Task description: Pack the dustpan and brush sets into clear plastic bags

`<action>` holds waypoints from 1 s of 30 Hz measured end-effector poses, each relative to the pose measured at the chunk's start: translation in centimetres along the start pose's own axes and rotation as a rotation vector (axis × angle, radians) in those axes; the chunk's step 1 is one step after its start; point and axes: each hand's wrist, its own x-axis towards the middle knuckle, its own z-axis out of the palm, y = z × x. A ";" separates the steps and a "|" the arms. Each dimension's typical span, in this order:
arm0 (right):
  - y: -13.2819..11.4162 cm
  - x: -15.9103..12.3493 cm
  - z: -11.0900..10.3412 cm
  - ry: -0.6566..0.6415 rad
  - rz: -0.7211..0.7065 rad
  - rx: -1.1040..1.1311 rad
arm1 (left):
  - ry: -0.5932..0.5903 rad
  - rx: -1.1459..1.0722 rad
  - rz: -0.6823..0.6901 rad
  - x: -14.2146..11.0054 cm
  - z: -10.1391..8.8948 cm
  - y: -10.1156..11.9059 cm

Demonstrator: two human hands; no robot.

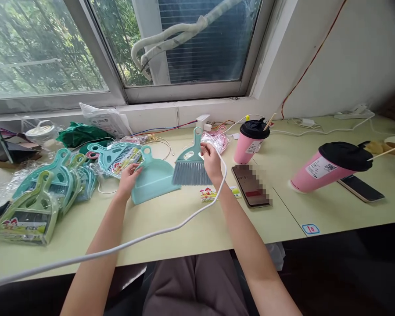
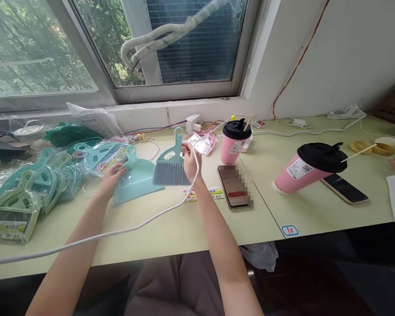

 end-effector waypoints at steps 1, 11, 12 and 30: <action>0.1 -0.1 0.4 -0.040 0.015 0.093 | 0.003 -0.002 -0.008 0.0 0.1 0.1; 0.0 -4.1 5.3 -0.270 -0.003 0.122 | -0.157 0.009 -0.023 -2.5 3.0 2.3; -0.1 -4.4 5.4 -0.242 -0.024 0.071 | -0.167 0.012 -0.016 -2.7 3.3 2.4; -1.3 -6.3 5.4 -0.158 -0.367 -0.530 | -0.320 0.134 0.259 -4.3 5.5 2.7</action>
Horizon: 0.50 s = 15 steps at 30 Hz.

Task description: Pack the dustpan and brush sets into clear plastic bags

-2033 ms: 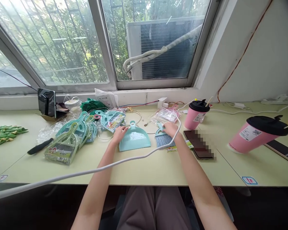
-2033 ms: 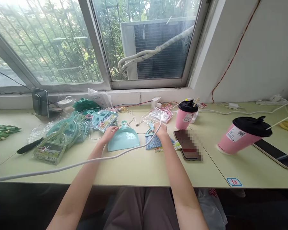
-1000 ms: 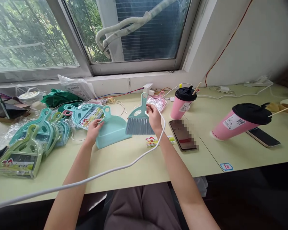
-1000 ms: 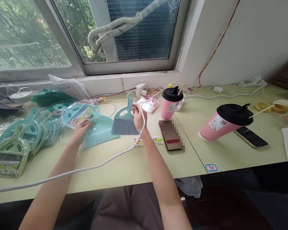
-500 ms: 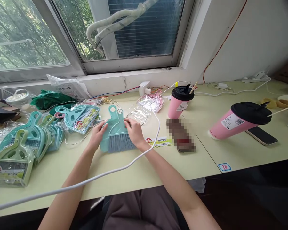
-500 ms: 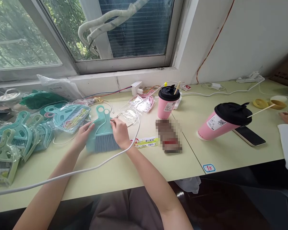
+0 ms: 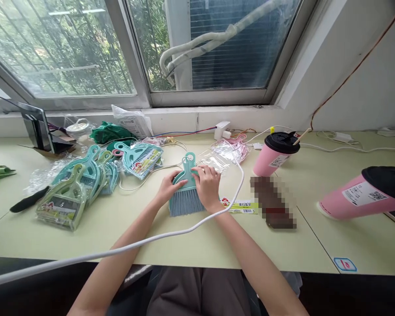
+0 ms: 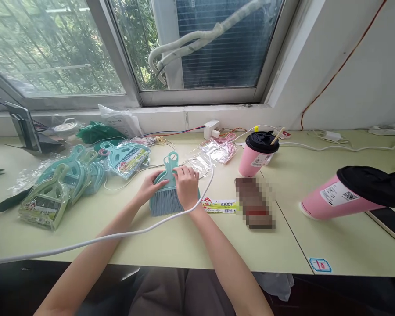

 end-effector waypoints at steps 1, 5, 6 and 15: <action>-0.1 0.0 -0.2 0.023 0.023 -0.022 | 0.015 -0.003 -0.002 0.0 0.0 0.0; -0.2 0.2 -0.7 0.009 0.130 0.062 | 0.077 -0.011 -0.036 -0.2 -0.3 0.3; 0.0 0.3 -0.8 -0.051 0.152 0.130 | 0.083 -0.010 -0.044 -0.2 -0.4 0.3; 3.0 1.3 0.1 -0.302 0.309 0.708 | 0.009 -0.089 -0.046 -0.5 -0.7 0.7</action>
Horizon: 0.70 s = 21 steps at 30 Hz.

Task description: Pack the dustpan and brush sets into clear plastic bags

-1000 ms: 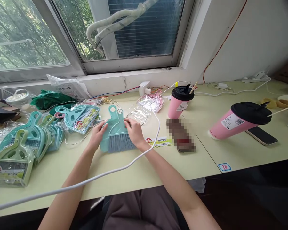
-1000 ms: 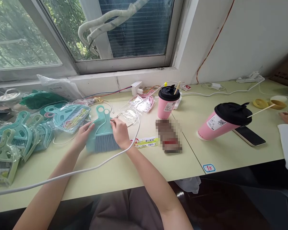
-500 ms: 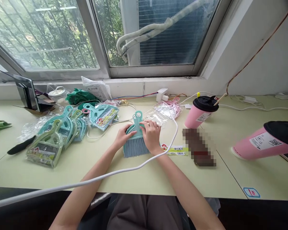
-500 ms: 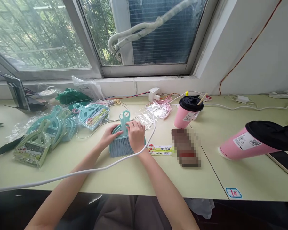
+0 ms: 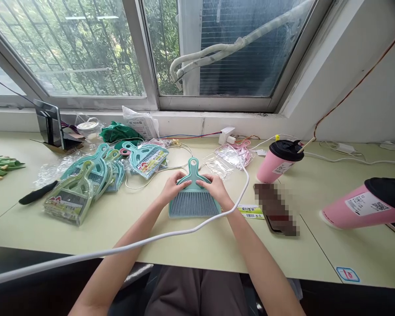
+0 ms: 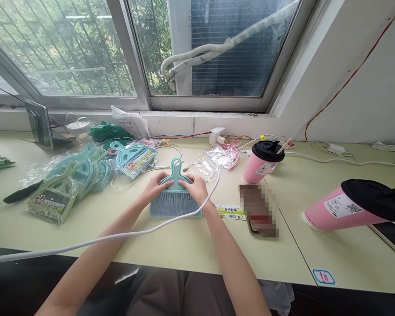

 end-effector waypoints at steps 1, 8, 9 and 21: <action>0.2 0.1 0.1 -0.001 0.018 0.046 | -0.037 -0.011 -0.013 -0.1 -0.1 0.2; 0.3 -0.1 0.8 -0.004 0.134 0.256 | -0.181 -0.153 -0.148 -0.7 -0.2 1.4; 0.2 -0.1 0.8 0.002 0.142 0.274 | -0.168 -0.168 -0.153 -0.8 -0.2 1.4; -0.1 -0.3 0.8 0.033 0.220 0.239 | -0.106 -0.075 -0.079 -0.8 -0.1 1.3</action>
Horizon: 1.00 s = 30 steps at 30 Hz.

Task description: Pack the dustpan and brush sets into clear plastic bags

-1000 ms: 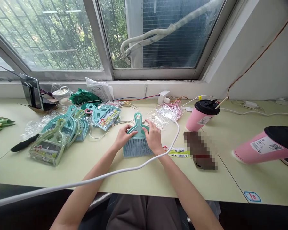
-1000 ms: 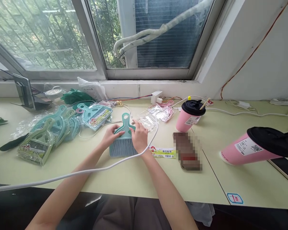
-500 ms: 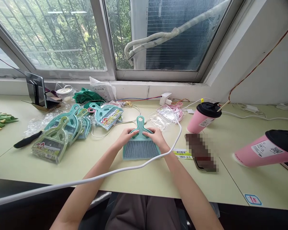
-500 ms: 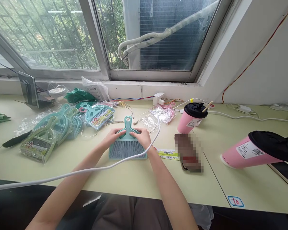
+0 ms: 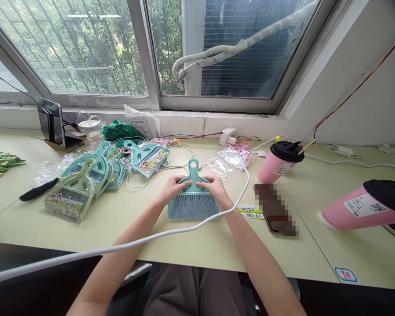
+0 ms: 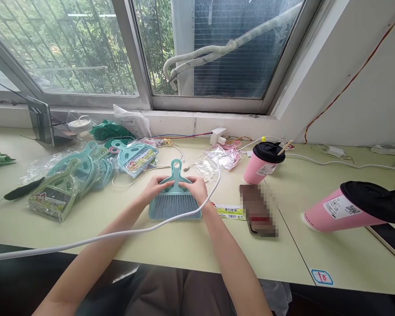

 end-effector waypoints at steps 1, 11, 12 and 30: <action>0.2 0.2 0.0 0.014 -0.011 -0.027 | 0.011 0.019 0.006 0.1 0.0 0.0; 1.0 0.4 -0.1 0.061 -0.145 -0.284 | -0.150 -0.004 -0.039 0.2 -0.8 -0.4; 0.6 0.3 -0.4 0.060 -0.168 -0.318 | -0.148 -0.015 -0.054 0.3 -0.9 -0.6; -0.7 -8.6 -12.5 -0.201 -0.056 -1.208 | 0.020 -0.045 -0.153 2.0 -3.4 -3.6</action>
